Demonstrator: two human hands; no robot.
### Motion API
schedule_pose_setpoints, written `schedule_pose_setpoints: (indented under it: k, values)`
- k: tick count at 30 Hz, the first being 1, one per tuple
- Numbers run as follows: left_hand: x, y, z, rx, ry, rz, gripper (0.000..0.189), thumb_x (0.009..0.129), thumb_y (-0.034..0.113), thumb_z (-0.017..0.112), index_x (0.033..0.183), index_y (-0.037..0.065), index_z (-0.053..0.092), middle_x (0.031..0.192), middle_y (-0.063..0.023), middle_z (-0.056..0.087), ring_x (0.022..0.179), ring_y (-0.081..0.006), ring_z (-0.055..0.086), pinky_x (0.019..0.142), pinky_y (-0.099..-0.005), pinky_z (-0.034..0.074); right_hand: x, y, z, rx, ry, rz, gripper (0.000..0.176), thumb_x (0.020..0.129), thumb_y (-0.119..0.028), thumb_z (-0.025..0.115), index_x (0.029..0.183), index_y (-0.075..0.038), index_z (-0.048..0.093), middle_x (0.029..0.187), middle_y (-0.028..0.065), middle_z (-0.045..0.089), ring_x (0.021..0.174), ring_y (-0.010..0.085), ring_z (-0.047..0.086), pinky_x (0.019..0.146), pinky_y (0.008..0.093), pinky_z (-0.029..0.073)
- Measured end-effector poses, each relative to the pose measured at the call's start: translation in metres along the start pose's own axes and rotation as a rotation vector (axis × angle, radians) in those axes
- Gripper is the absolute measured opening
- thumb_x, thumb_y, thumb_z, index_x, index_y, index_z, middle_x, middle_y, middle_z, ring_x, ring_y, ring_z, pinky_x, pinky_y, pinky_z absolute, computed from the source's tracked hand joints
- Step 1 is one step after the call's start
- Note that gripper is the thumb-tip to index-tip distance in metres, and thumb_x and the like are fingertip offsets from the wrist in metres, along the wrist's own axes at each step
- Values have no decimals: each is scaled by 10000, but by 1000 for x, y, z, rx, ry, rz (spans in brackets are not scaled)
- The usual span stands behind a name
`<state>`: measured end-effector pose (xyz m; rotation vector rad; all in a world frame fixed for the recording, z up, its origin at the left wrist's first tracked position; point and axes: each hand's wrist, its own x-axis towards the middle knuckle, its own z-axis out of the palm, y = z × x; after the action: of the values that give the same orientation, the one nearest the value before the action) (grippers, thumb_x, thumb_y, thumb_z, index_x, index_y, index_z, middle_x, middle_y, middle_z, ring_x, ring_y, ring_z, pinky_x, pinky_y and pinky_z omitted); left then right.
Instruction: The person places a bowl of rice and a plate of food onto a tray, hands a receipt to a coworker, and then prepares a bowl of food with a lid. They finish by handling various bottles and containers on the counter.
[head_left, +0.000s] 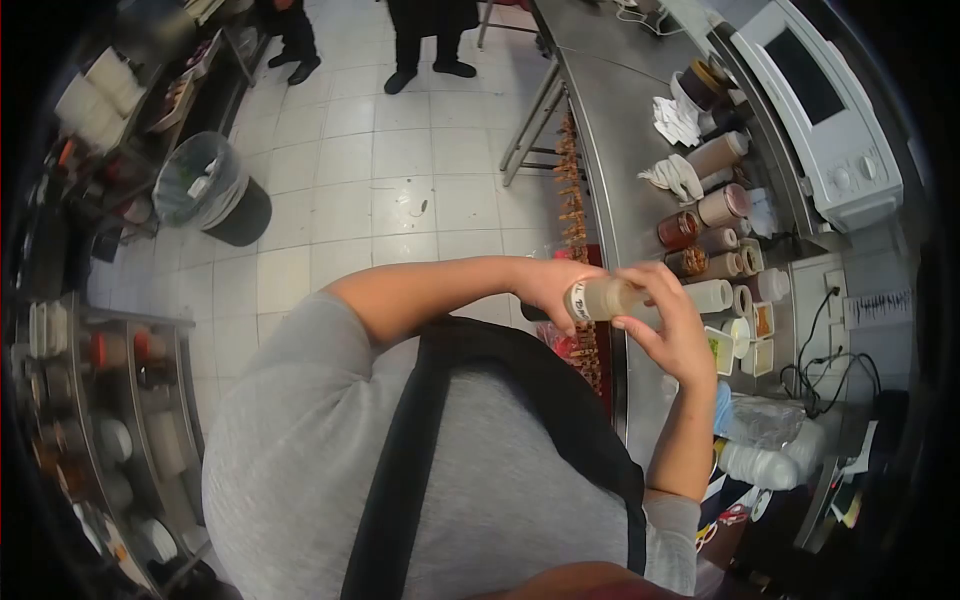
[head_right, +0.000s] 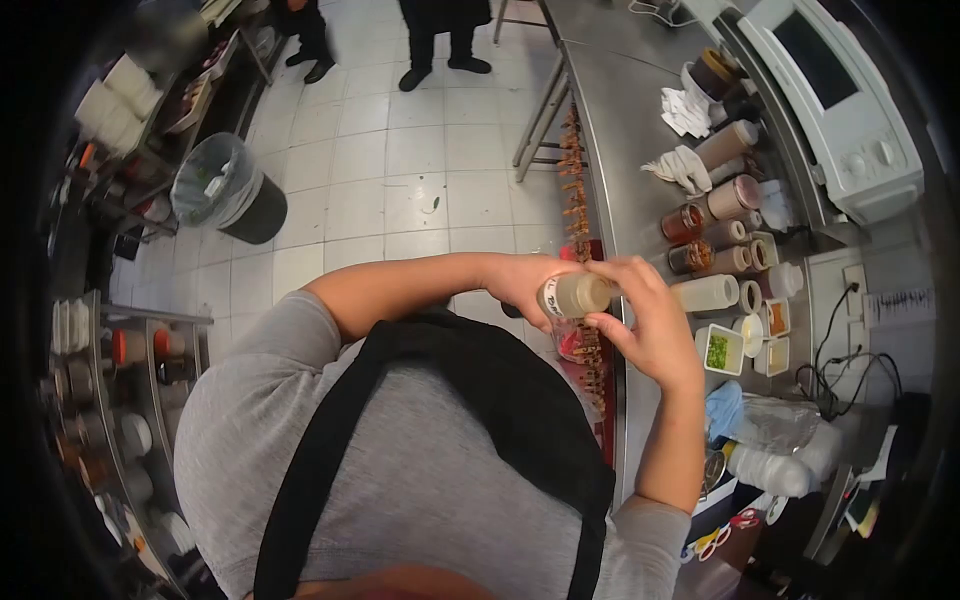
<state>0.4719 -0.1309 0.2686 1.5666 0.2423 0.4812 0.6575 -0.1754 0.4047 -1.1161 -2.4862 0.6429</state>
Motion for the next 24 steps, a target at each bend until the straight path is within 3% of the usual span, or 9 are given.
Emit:
schedule_pose_setpoints:
  k: [2,4,7,9,11,14,17,20,24]
  values:
    - [-1,-7,-15,188,82,88,635,611,102,756,1168,58,455,1021,-55,581,982,-160,560,849,-314,461,10,-13,-2,-54,20,85,534,696,-291,741,1139,-45,573,1009,145,594,986,335,564,828,381,465]
    - [-3,-8,-33,268,77,16,631,612,112,757,1167,65,461,1034,-66,583,982,-171,562,850,-319,462,22,-8,3,-202,34,201,607,664,-182,778,1212,-77,540,1004,88,600,855,238,587,679,333,488]
    - [-10,-4,-66,241,76,-21,631,606,107,761,1162,66,466,1047,-77,587,971,-178,568,836,-325,468,60,14,14,-160,-140,258,607,663,-165,779,1214,-76,543,1001,110,604,844,273,603,693,344,491]
    - [-16,-7,-94,161,112,14,629,604,96,763,1159,66,467,1033,-70,588,957,-168,568,824,-324,469,88,10,12,-118,-19,77,489,676,-129,763,1126,-52,588,988,142,602,843,301,611,700,358,497]
    - [-19,0,-132,248,49,-71,651,615,83,769,1188,59,460,1023,-51,577,950,-141,554,829,-306,463,120,8,17,-52,136,53,424,677,-105,754,1071,-41,610,987,143,601,839,306,612,709,363,501]
    - [-20,-2,-184,175,-20,-98,681,631,89,774,1229,50,450,1037,-34,560,987,-137,529,875,-294,436,165,27,29,-208,-27,289,433,665,-64,744,1078,-58,615,1016,116,599,891,288,602,716,348,508]
    - [-15,-4,-235,110,-149,-101,694,627,97,779,1238,57,452,1068,-28,546,1031,-141,504,917,-307,410,201,33,23,-50,-1,207,426,677,-72,735,1086,-66,615,1027,99,596,887,275,602,716,333,509]
    - [7,-8,-277,100,-203,-143,751,615,85,785,1276,64,428,1144,-33,524,1094,-144,475,955,-319,385,218,59,15,31,279,128,396,694,-85,727,1074,-69,617,1013,108,593,838,264,606,712,321,507]
    - [69,-20,-313,326,46,-25,685,606,138,830,1201,54,502,1156,-54,536,1083,-154,496,943,-323,396,207,128,22,-25,577,527,388,703,-100,719,1077,-91,615,1033,134,586,859,299,601,748,363,500]
